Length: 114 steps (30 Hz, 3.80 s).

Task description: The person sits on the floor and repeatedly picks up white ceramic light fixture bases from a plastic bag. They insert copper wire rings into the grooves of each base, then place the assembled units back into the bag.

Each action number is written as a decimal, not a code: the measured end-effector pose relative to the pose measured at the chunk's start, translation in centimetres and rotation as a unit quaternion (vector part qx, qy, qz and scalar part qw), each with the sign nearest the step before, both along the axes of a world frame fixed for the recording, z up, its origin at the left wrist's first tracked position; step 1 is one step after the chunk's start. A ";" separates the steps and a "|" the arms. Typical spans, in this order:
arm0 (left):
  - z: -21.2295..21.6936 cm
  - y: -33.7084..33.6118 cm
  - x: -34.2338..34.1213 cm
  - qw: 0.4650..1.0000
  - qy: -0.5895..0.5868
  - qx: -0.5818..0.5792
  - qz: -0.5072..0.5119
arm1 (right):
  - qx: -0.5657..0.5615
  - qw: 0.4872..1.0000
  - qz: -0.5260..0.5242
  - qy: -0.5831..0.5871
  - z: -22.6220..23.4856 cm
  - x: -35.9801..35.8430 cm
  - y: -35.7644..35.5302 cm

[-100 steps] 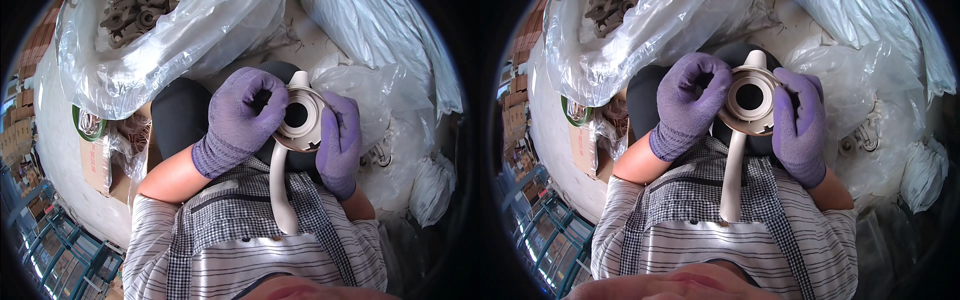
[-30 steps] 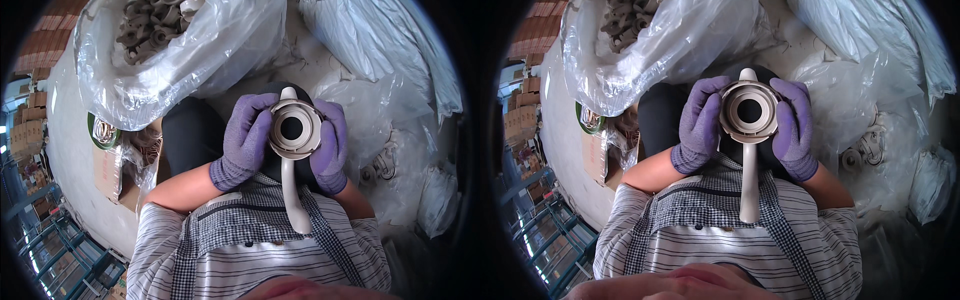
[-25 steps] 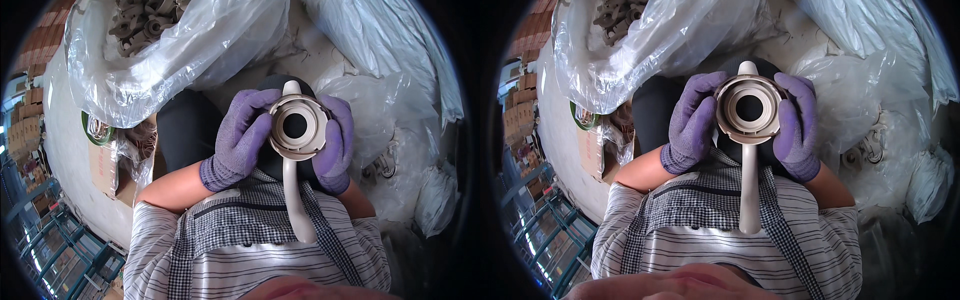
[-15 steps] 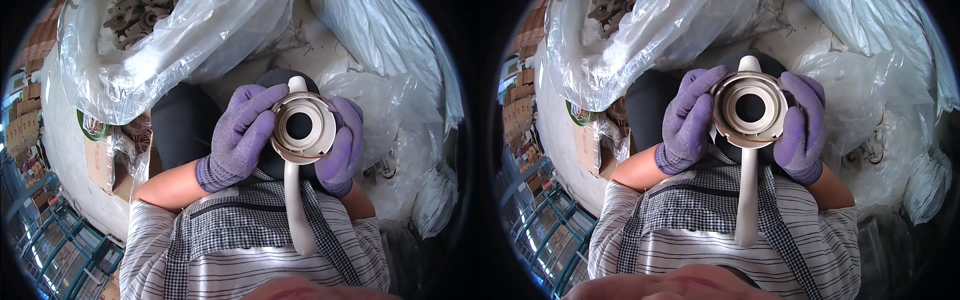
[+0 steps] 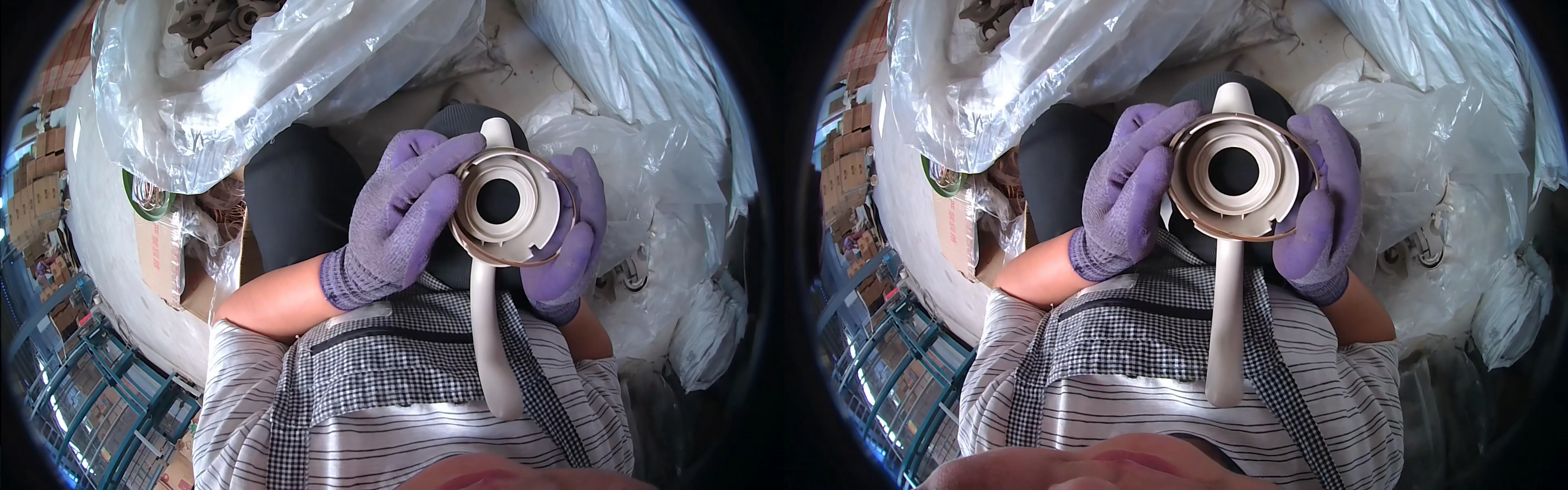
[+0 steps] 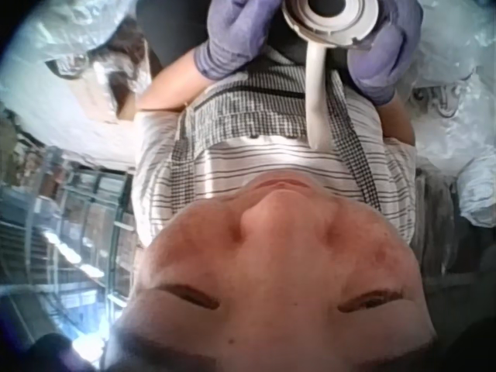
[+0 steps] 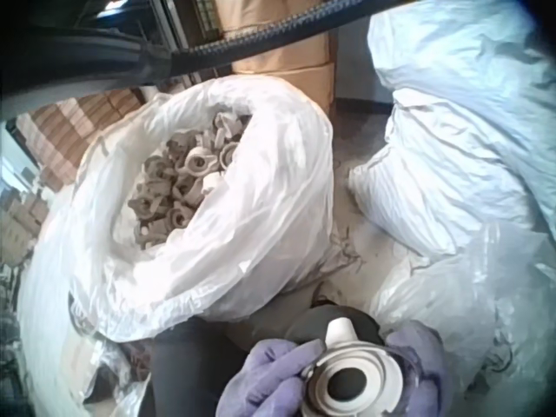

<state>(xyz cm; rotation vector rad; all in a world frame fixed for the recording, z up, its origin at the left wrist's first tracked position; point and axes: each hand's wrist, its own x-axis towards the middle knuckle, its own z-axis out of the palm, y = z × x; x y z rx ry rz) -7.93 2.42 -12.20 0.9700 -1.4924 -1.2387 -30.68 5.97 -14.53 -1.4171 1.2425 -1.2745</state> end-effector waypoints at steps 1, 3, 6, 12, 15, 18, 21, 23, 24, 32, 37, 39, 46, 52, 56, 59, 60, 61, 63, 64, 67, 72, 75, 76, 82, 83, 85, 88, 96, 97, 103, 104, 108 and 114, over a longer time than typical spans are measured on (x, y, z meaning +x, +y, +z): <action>0.0 0.0 0.1 1.000 -0.002 0.003 0.000 | 0.003 1.000 0.003 0.004 0.2 0.1 0.0; 0.2 0.0 0.3 1.000 -0.007 0.009 -0.003 | 0.008 1.000 0.006 0.013 0.5 0.2 -0.1; -0.4 0.1 0.2 1.000 0.013 0.002 0.005 | 0.000 1.000 0.000 0.000 0.4 0.5 -0.3; -0.2 0.3 0.2 0.999 0.041 0.031 0.001 | -0.067 0.990 0.005 0.122 1.2 0.2 -1.9; -0.6 1.4 -0.4 0.972 0.203 0.119 0.006 | -0.053 0.988 0.011 0.144 2.9 0.8 -2.7; -0.3 1.5 -0.4 0.971 0.189 0.146 0.004 | -0.023 0.988 0.008 0.152 3.7 1.3 -3.0; 0.0 0.4 0.0 0.995 0.086 0.050 0.008 | 0.039 0.988 0.004 0.148 4.6 1.5 -3.0; 0.0 -0.1 0.2 0.999 0.032 -0.002 0.004 | 0.075 0.988 0.005 0.137 4.8 1.5 -2.9; 0.2 -0.2 0.3 1.000 0.012 -0.014 -0.001 | 0.084 0.988 0.009 0.127 4.8 1.2 -2.9; 1.6 -0.8 0.0 0.998 -0.053 -0.012 0.021 | 0.084 0.989 0.068 0.097 6.1 0.9 -3.5; 2.4 -1.7 0.2 0.994 -0.104 -0.020 -0.009 | 0.116 0.989 0.070 0.056 6.1 1.5 -2.4; 2.6 -2.0 0.3 0.991 -0.128 -0.036 -0.017 | 0.118 0.989 0.076 0.053 6.1 1.5 -2.4; 2.2 -2.2 0.0 0.991 -0.120 -0.053 0.008 | 0.119 0.986 0.108 0.044 5.7 1.3 -2.4; 2.3 -2.8 0.3 0.987 -0.137 -0.086 -0.022 | 0.122 0.985 0.113 0.050 5.6 1.4 -2.3; 2.0 -2.6 0.0 0.987 -0.129 -0.094 -0.005 | 0.123 0.985 0.102 0.059 5.6 1.4 -1.9; 2.4 -2.6 -0.2 0.985 -0.142 -0.100 0.001 | 0.157 0.983 0.093 0.037 6.4 1.6 -2.1; 2.6 -2.6 -0.2 0.983 -0.152 -0.103 0.004 | 0.155 0.981 0.103 0.048 6.7 1.6 -2.2; 2.7 -2.5 -0.2 0.982 -0.160 -0.102 0.011 | 0.154 0.980 0.112 0.059 6.9 1.4 -2.3; 2.8 -2.3 -0.3 0.979 -0.174 -0.100 0.023 | 0.157 0.978 0.115 0.074 7.3 1.5 -2.4; 2.8 -2.3 -0.3 0.979 -0.172 -0.104 0.023 | 0.162 0.978 0.108 0.079 7.6 1.8 -2.5; 2.5 -2.3 -0.3 0.980 -0.166 -0.111 0.026 | 0.167 0.977 0.102 0.084 7.6 1.9 -2.4; 2.6 -2.6 -0.1 0.983 -0.153 -0.106 0.007 | 0.165 0.979 0.110 0.045 7.3 2.0 -1.9; 2.5 -2.6 0.0 0.986 -0.142 -0.093 0.001 | 0.168 0.979 0.112 0.013 7.1 2.0 -1.5; 2.5 -2.6 0.1 0.986 -0.140 -0.087 0.003 | 0.163 0.979 0.119 0.020 7.0 1.9 -1.4; 1.3 -2.4 0.7 0.986 -0.139 -0.092 0.000 | 0.091 0.968 0.186 0.140 5.9 0.0 -1.0; 1.1 -2.4 0.8 0.986 -0.140 -0.085 -0.012 | 0.079 0.964 0.196 0.160 5.5 -0.6 -1.0; 1.3 -2.5 1.1 0.987 -0.138 -0.076 -0.040 | 0.054 0.963 0.203 0.169 4.3 -1.5 -1.0; 1.3 -2.6 1.5 0.984 -0.132 -0.087 -0.085 | 0.005 0.955 0.202 0.215 3.9 -2.5 -2.0; -0.3 -4.1 1.6 0.962 -0.135 -0.198 -0.131 | -0.032 0.961 0.177 0.211 2.0 -2.7 -1.8; -0.3 -4.6 1.8 0.951 -0.161 -0.223 -0.141 | -0.037 0.964 0.180 0.193 1.4 -2.7 -2.0; -1.8 -5.0 1.6 0.931 -0.231 -0.264 -0.103 | -0.065 0.933 0.224 0.275 1.8 -2.6 -4.1; -2.4 -5.0 1.6 0.927 -0.235 -0.276 -0.093 | -0.076 0.936 0.211 0.271 1.3 -2.8 -3.7; -3.0 -5.3 0.3 0.929 -0.195 -0.308 -0.069 | -0.074 0.950 0.179 0.247 0.7 -2.9 -3.5; 0.3 -2.1 0.5 0.993 -0.065 -0.069 -0.071 | -0.061 0.958 0.157 0.230 3.5 -1.8 -2.2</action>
